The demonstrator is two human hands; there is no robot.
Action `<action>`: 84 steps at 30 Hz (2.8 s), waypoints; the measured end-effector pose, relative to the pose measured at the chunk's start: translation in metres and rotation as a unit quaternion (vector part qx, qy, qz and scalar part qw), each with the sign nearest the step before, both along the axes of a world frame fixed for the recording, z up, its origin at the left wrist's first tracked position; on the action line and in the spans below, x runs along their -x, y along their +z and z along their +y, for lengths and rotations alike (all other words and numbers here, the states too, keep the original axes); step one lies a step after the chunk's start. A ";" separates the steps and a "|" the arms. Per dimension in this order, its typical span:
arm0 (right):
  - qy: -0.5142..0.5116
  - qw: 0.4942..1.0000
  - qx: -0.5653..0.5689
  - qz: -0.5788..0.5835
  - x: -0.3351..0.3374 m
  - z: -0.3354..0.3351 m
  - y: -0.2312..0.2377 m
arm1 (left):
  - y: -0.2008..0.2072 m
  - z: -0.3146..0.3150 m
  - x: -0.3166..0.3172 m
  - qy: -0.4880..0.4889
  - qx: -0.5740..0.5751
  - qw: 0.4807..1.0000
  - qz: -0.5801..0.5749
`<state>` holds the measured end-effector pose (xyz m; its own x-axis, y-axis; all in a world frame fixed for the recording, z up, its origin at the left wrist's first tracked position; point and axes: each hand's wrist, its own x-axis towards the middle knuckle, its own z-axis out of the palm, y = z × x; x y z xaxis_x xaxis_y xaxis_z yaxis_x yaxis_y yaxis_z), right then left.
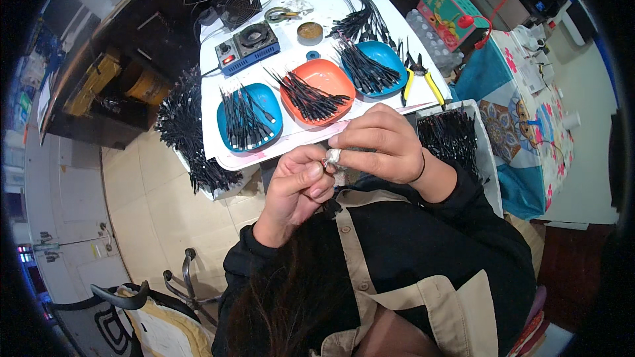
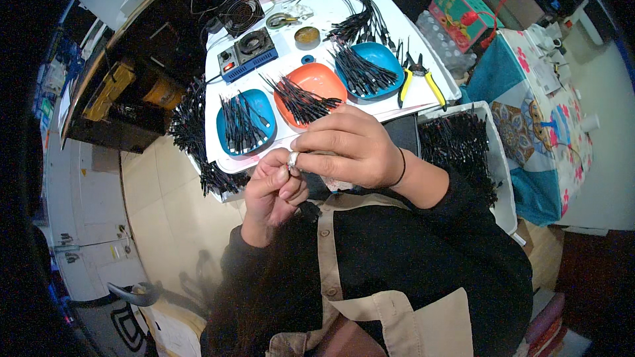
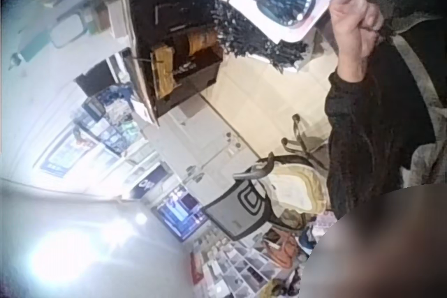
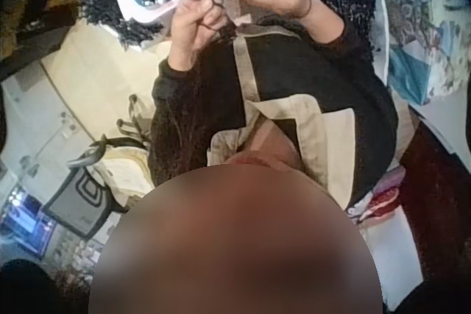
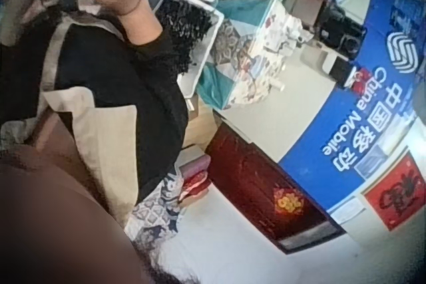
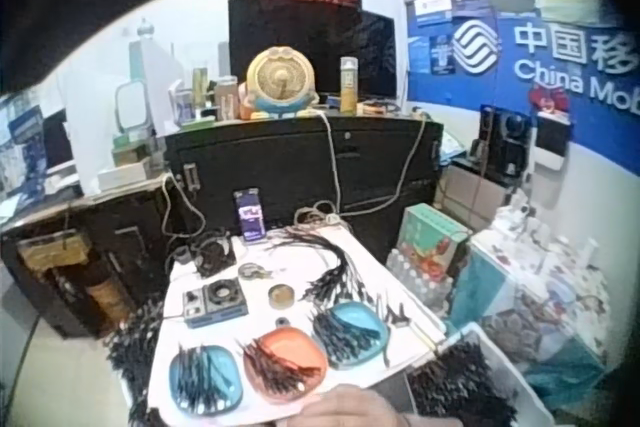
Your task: The person repeatedly picks black cable-like components from bowls, applies a small amount of paste from a container, and secures a white connector onto each component. The finished units are placed into a white bin on the right. The process is repeated continuously throughout the clip.
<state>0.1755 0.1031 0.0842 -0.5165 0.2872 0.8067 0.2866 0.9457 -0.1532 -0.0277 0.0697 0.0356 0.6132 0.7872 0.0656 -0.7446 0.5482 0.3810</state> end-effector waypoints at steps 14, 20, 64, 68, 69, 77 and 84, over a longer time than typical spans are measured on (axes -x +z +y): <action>0.048 0.965 0.257 -0.028 -0.004 -0.004 -0.003 | 0.013 -0.002 0.001 0.104 -0.167 0.951 0.239; 0.211 0.428 0.860 0.182 -0.011 -0.009 -0.022 | 0.011 0.006 0.006 0.278 -0.594 0.542 0.526; -0.068 0.989 0.131 0.005 0.007 -0.014 -0.006 | 0.025 0.001 0.013 0.349 -0.477 0.624 0.511; -0.068 0.996 0.038 -0.029 0.013 -0.015 -0.008 | 0.026 -0.001 0.012 0.351 -0.468 0.625 0.517; -0.086 0.995 0.028 -0.029 0.014 -0.015 -0.009 | 0.025 -0.003 0.011 0.356 -0.468 0.621 0.518; -0.089 0.860 0.479 0.156 0.034 -0.036 -0.024 | 0.008 0.001 0.007 0.433 -0.630 0.307 0.566; 0.075 0.664 0.730 0.143 0.010 -0.016 -0.032 | 0.004 0.002 0.025 0.325 -0.539 0.557 0.542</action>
<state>0.1655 0.0873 0.0522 -0.5134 0.8339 -0.2025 -0.0332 -0.2551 -0.9664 -0.0526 0.0721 0.0398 0.3609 0.7277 0.5833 0.3354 -0.6849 0.6469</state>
